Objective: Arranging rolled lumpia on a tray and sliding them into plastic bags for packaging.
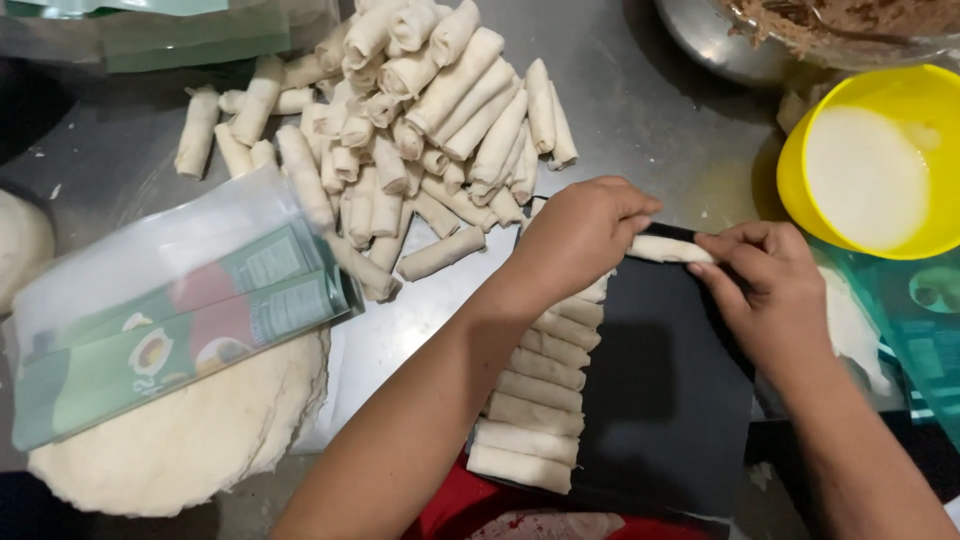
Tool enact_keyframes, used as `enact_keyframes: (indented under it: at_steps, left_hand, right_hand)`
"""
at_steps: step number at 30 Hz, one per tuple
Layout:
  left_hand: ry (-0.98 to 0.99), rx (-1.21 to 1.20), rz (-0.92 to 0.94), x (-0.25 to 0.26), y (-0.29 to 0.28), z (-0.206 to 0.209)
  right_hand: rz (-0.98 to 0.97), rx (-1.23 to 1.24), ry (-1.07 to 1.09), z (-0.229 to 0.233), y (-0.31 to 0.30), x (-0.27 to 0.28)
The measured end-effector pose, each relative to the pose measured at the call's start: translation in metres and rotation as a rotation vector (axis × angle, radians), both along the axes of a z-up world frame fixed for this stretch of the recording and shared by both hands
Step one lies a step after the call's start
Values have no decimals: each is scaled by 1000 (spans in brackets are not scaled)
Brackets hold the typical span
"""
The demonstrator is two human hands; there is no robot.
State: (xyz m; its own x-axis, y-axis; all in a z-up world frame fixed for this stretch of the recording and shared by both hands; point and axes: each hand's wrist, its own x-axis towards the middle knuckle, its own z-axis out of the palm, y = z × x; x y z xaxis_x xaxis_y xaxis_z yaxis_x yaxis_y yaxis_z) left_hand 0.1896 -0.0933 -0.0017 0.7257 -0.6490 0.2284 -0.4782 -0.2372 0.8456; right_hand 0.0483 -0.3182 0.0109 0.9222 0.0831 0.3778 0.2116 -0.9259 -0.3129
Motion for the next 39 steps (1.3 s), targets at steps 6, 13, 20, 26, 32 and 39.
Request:
enact_keyframes:
  at_steps: [6, 13, 20, 26, 32, 39]
  left_hand:
    - [-116, -16, -97, 3, 6, -1]
    - [-127, 43, -92, 1, 5, -5]
    - [-216, 32, -94, 5, 0, -11]
    - [-237, 136, -96, -1, 13, 5]
    - [-152, 36, -112, -2, 18, 15]
    - [-139, 112, -9, -7, 11, 14]
  right_hand:
    - [21, -57, 155, 9, 10, 39]
    - [-289, -223, 715, 71, 32, 68]
    - [-200, -234, 685, 115, 77, 149]
    - [56, -98, 356, 39, 97, 218]
    - [92, -138, 106, 18, 36, 179]
    - [366, 36, 301, 32, 83, 182]
